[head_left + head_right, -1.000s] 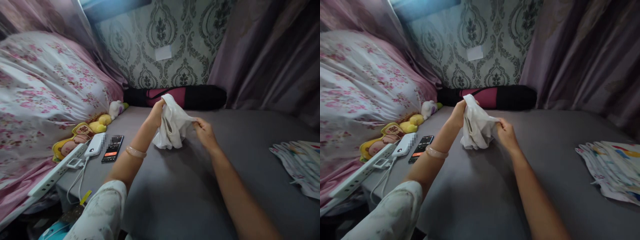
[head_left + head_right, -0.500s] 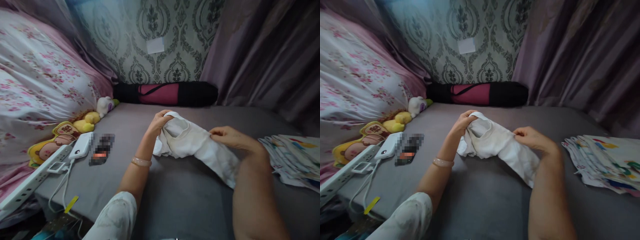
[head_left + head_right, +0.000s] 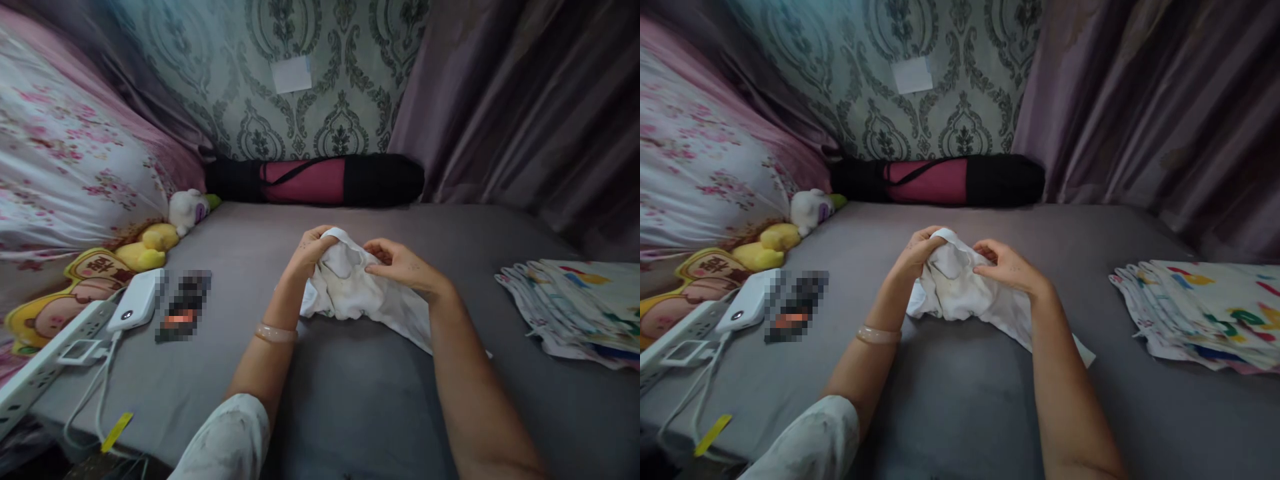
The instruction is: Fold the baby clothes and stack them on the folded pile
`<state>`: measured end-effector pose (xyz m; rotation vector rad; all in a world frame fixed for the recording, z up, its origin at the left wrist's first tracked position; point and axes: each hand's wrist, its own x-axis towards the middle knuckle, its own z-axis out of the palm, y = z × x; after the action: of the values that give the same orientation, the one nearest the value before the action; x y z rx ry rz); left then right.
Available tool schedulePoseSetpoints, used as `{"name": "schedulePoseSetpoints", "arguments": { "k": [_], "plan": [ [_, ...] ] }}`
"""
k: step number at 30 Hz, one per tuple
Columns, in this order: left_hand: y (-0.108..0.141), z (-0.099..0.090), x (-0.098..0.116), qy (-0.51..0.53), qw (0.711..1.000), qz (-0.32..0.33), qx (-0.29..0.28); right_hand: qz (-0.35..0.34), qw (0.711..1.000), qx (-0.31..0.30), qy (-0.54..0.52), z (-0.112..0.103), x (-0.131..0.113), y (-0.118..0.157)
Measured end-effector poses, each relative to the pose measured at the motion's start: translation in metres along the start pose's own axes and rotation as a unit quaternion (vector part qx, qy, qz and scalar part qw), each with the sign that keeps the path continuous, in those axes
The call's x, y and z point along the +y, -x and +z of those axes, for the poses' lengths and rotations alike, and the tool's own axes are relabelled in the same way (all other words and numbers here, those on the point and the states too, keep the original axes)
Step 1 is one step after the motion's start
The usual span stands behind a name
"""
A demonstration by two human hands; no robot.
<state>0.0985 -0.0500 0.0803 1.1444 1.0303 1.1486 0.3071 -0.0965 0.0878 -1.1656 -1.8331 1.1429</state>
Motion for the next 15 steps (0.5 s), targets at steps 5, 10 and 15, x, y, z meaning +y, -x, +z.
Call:
{"name": "schedulePoseSetpoints", "arguments": {
  "k": [5, 10, 15],
  "plan": [
    [-0.005, -0.005, -0.009, -0.013, 0.998, -0.038, 0.038, -0.015, 1.000, 0.011, 0.004, 0.006, 0.005, -0.005],
    [-0.009, -0.010, -0.021, -0.051, 0.995, -0.062, 0.056, -0.023, 0.999, 0.020, 0.016, 0.004, 0.006, -0.005],
    [-0.012, -0.017, -0.025, -0.078, 0.993, -0.084, 0.025, -0.016, 0.999, 0.033, 0.034, 0.004, 0.010, -0.006]
  ]
}}
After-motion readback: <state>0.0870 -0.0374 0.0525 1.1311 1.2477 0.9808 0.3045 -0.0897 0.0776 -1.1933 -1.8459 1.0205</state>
